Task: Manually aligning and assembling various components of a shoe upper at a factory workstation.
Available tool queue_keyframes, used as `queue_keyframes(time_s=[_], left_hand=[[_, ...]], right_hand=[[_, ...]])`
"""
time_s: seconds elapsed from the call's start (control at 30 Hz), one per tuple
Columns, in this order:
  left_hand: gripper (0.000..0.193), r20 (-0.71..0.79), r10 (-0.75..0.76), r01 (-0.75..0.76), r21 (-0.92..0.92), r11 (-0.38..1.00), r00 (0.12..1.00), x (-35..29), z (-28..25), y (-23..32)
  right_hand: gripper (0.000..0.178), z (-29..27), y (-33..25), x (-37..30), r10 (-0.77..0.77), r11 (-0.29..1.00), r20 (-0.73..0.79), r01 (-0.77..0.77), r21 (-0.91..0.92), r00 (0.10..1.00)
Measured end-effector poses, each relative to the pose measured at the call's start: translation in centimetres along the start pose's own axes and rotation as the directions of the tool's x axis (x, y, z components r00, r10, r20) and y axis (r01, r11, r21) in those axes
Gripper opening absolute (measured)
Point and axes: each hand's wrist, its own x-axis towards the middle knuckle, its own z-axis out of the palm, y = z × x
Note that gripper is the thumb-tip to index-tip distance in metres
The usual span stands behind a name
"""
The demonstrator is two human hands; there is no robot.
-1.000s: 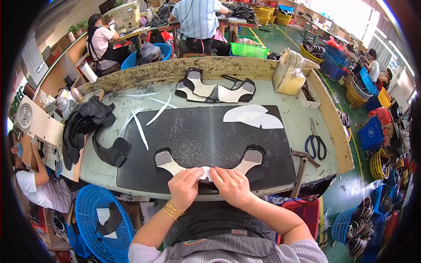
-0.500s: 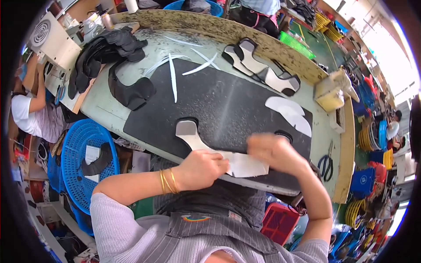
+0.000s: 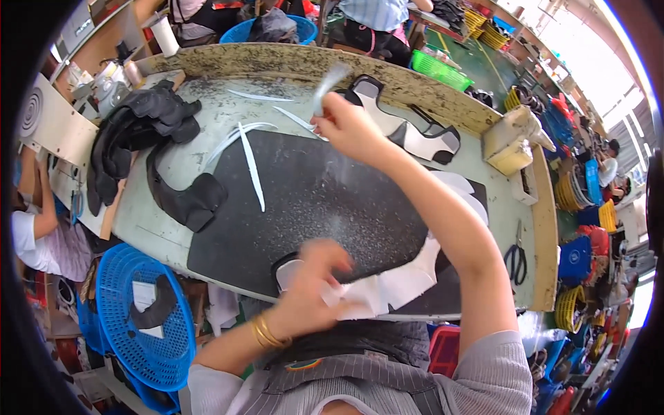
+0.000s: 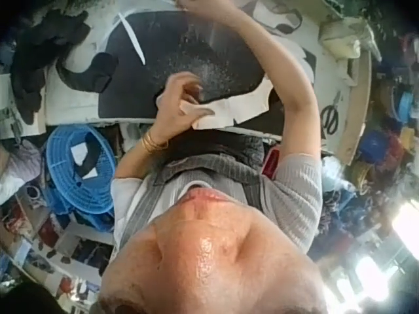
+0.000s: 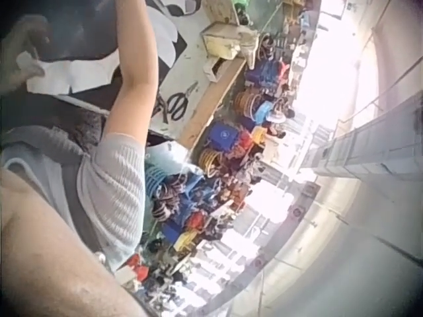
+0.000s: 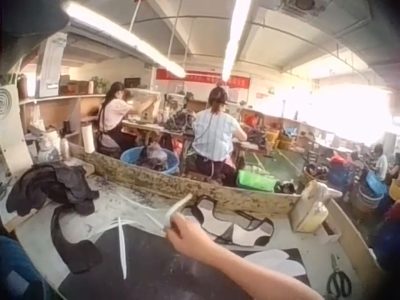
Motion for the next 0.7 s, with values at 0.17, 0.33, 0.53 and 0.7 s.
queue_keyframes(time_s=[0.17, 0.33, 0.53, 0.7], left_hand=[[0.060, -0.146, 0.000, 0.001, 0.008, 1.000, 0.989, 6.1, -2.1, 0.3], [0.020, 0.063, 0.148, -0.159, 0.234, 0.959, 0.987, 6.4, -1.3, -0.8], [0.038, 0.194, 0.243, -0.309, 0.673, 0.672, 0.950, -3.8, 2.1, 0.2], [0.039, 0.188, 0.178, -0.259, 0.722, 0.642, 0.966, -7.6, 2.1, -2.4]], right_hand=[[0.013, -3.2, -6.2, -12.6, 0.161, 0.841, 0.015, -0.145, 0.521, 0.987], [0.007, -4.7, -7.3, -20.5, 0.217, 0.127, -0.372, 0.351, 0.928, 0.903], [0.022, -2.9, -7.4, -27.8, 0.237, 0.436, -0.399, 0.270, 0.858, 0.886], [0.013, 3.0, -8.8, -25.5, 0.417, 0.885, -0.176, -0.354, 0.302, 0.892]])
